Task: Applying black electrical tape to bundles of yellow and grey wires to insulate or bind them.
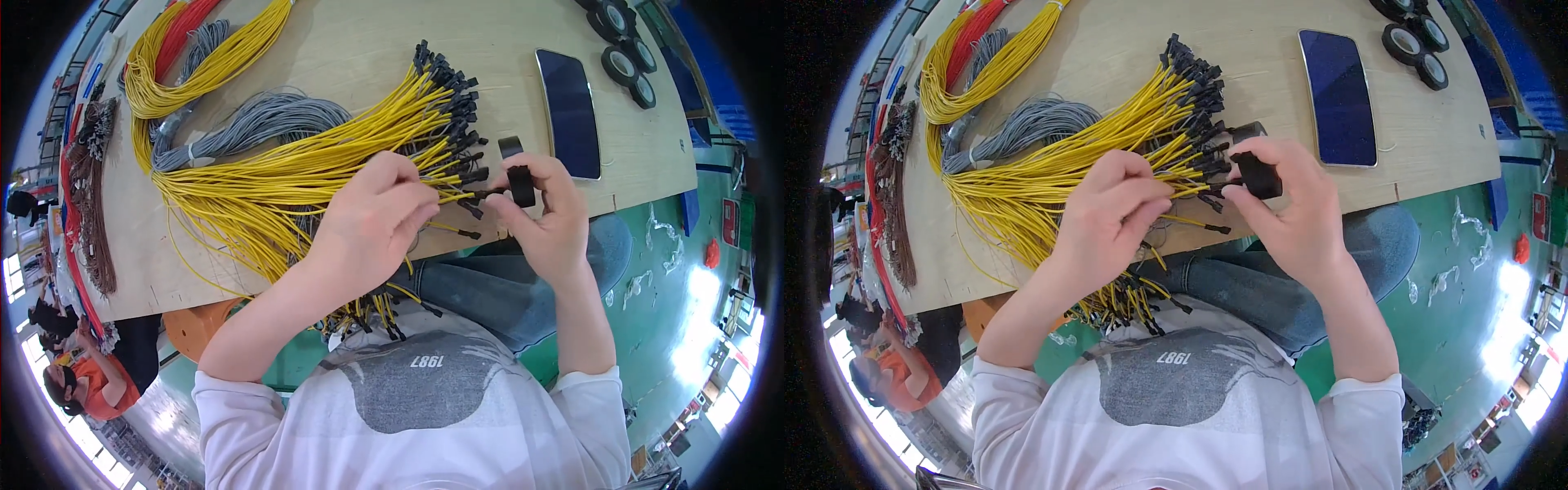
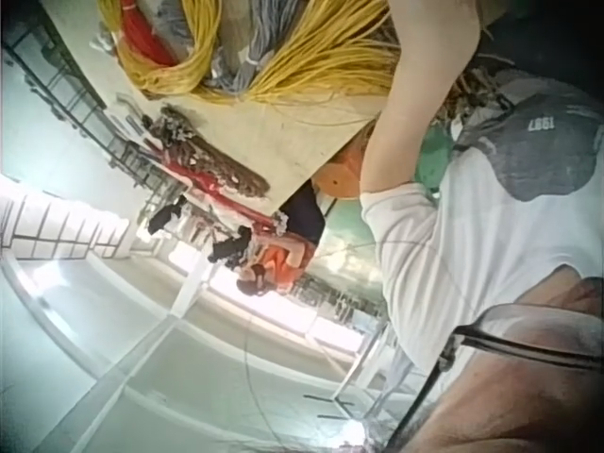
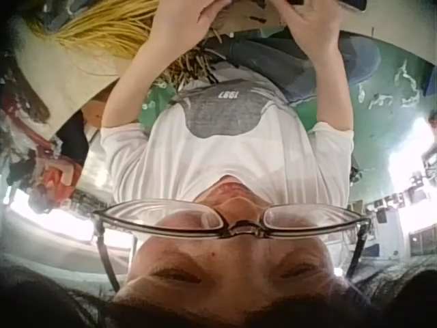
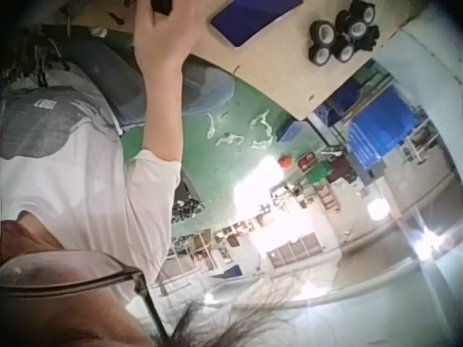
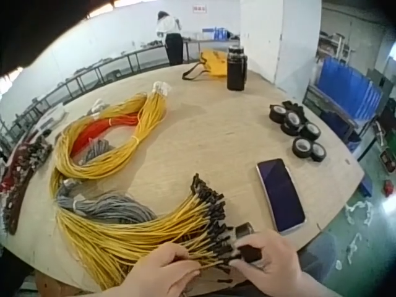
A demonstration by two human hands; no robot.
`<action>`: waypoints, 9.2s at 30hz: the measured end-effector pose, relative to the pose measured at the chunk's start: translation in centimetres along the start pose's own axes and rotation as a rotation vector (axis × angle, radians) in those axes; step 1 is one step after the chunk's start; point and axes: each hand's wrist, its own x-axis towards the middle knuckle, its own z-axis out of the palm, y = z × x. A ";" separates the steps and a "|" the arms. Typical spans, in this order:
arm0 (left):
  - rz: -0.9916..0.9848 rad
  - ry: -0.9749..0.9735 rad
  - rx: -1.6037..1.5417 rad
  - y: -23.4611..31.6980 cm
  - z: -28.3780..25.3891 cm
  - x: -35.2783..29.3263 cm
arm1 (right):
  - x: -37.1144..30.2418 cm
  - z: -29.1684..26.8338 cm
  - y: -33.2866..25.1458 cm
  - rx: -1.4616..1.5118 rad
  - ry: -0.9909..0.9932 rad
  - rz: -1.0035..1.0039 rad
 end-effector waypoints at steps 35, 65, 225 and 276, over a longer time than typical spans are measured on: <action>-0.396 0.416 -0.129 4.3 -6.4 -8.2 | 0.6 2.8 0.8 -0.589 -0.262 -0.650; -1.009 0.211 -1.577 2.3 -9.0 -10.8 | 1.8 11.3 -6.4 -0.295 -0.651 -0.570; -1.163 0.009 -1.764 4.2 -2.8 -9.9 | -2.6 4.6 -7.6 0.475 -0.516 0.383; -0.697 -0.063 -0.350 1.9 -6.7 -9.3 | -3.2 -0.1 -5.6 0.053 -0.596 0.331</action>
